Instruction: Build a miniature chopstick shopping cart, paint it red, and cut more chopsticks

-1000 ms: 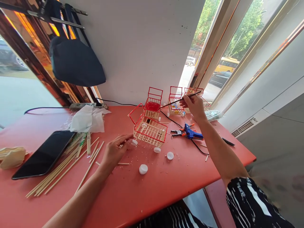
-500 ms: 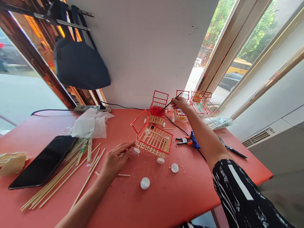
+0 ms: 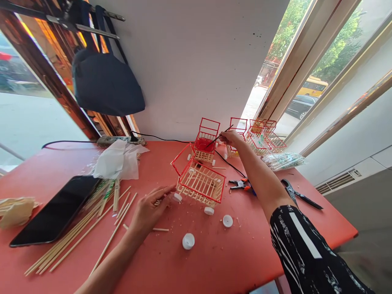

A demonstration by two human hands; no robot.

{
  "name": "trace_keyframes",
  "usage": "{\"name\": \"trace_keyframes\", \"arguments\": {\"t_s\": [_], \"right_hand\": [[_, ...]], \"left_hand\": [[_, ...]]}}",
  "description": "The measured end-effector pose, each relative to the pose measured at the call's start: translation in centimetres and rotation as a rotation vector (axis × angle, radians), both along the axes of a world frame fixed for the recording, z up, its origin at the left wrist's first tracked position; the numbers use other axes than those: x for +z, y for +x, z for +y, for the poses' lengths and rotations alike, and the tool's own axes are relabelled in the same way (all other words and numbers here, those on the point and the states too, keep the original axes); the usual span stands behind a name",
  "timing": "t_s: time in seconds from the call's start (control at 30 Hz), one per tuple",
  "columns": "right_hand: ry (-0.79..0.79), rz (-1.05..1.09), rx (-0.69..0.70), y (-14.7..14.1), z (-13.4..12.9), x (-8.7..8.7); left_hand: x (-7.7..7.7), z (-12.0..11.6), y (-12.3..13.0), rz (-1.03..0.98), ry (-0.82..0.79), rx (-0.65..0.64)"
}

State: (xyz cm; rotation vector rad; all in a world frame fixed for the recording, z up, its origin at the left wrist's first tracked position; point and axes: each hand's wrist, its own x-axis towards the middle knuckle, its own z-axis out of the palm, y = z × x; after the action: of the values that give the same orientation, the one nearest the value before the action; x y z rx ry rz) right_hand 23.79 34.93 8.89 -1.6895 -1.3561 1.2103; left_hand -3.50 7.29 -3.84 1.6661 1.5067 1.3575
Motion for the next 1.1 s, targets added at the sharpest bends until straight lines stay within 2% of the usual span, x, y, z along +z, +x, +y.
{"name": "trace_keyframes", "arguments": {"t_s": [0.27, 0.47, 0.6, 0.7, 0.8, 0.93, 1.0, 1.1], "right_hand": [[-0.042, 0.004, -0.011, 0.0, -1.1, -0.1], [0.034, -0.065, -0.019, 1.3, -2.6, 1.1], [0.104, -0.149, 0.022, 3.7, -5.4, 2.3], [0.156, -0.207, 0.07, 5.9, -9.0, 2.4], [0.171, -0.232, 0.133, 8.0, -13.6, 1.4], [0.153, -0.123, 0.303, 9.7, -19.1, -1.5], [0.141, -0.032, 0.332, 9.6, -20.7, -3.3], [0.109, 0.109, 0.317, 8.5, -21.3, -5.7]], "left_hand": [[0.0, 0.0, 0.0, 0.008, -0.001, 0.009], [-0.3, 0.1, 0.0, 0.019, -0.021, 0.008], [-0.2, 0.0, 0.1, -0.012, -0.034, 0.009], [0.3, -0.2, 0.4, -0.07, -0.089, 0.026], [0.8, -0.3, 0.8, -0.168, -0.174, 0.055], [1.6, 0.1, 1.0, -0.235, -0.231, 0.089], [1.9, 0.3, 0.9, -0.242, -0.245, 0.097], [2.4, 0.7, 1.1, -0.257, -0.288, 0.082]]}}
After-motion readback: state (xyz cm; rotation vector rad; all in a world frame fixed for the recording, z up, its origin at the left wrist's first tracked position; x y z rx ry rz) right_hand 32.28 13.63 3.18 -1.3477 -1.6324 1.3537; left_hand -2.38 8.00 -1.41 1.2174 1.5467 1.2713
